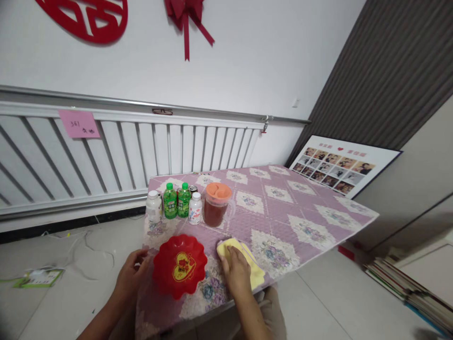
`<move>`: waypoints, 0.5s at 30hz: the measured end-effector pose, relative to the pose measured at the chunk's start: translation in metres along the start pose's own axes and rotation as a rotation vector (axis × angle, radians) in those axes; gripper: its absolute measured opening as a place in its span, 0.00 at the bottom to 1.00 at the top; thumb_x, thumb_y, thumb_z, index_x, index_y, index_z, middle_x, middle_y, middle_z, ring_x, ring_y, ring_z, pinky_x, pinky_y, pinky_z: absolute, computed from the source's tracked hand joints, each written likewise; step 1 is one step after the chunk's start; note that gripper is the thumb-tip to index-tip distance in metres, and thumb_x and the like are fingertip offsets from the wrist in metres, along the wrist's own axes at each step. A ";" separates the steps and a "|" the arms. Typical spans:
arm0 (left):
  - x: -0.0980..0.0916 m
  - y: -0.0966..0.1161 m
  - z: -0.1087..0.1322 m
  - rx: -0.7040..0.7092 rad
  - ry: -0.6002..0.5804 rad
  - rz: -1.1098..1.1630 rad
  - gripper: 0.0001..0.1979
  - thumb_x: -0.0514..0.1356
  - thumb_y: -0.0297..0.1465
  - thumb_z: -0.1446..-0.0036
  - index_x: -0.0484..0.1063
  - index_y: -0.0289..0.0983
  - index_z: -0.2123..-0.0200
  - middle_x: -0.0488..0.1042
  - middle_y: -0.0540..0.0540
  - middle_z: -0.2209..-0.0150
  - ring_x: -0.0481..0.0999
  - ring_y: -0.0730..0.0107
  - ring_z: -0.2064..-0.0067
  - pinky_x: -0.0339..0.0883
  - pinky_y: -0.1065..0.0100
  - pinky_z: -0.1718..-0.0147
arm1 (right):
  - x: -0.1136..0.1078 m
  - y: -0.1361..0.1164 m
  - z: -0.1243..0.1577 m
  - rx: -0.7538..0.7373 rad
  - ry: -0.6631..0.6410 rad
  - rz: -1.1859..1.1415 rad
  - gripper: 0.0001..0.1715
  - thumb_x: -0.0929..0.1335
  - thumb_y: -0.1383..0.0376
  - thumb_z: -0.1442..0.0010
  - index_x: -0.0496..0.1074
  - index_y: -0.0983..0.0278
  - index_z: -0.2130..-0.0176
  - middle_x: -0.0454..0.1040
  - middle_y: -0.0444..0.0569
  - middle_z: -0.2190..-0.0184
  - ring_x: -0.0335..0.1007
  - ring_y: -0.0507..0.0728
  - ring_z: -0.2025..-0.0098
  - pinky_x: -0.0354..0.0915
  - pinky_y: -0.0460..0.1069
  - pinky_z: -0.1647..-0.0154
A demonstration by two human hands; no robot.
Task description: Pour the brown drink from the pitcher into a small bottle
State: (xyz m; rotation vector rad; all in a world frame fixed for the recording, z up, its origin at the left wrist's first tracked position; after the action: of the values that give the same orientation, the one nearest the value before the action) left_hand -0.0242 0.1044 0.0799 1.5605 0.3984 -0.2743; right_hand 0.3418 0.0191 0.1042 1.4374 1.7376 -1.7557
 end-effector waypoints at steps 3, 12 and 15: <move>0.000 0.049 -0.006 0.133 0.004 0.175 0.17 0.61 0.47 0.49 0.70 0.40 0.64 0.73 0.52 0.72 0.74 0.66 0.70 0.70 0.65 0.65 | -0.009 -0.032 -0.006 -0.046 0.032 -0.168 0.24 0.62 0.55 0.40 0.76 0.65 0.52 0.78 0.62 0.51 0.75 0.66 0.47 0.67 0.59 0.44; 0.021 0.153 -0.014 0.227 0.028 0.418 0.14 0.61 0.41 0.48 0.61 0.41 0.75 0.61 0.57 0.77 0.62 0.74 0.74 0.58 0.71 0.72 | -0.036 -0.114 -0.021 0.003 0.135 -0.591 0.29 0.60 0.41 0.36 0.59 0.58 0.77 0.60 0.39 0.83 0.57 0.52 0.79 0.57 0.48 0.77; 0.029 0.159 -0.016 0.221 0.012 0.465 0.18 0.61 0.44 0.46 0.58 0.41 0.77 0.58 0.58 0.79 0.58 0.75 0.76 0.56 0.72 0.74 | -0.035 -0.117 -0.022 0.049 0.173 -0.704 0.33 0.57 0.36 0.36 0.54 0.57 0.78 0.54 0.37 0.84 0.51 0.51 0.81 0.52 0.47 0.80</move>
State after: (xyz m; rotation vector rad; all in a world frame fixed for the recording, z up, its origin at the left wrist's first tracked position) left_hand 0.0671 0.1225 0.2130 1.8212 0.0058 0.0542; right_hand 0.2778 0.0511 0.2052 1.0821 2.5281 -2.0372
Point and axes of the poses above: each hand's wrist, its own z-axis away from the middle knuckle, its own x-axis out of the palm, y = z × x, the point moved 9 cm from there along -z, towards the middle knuckle
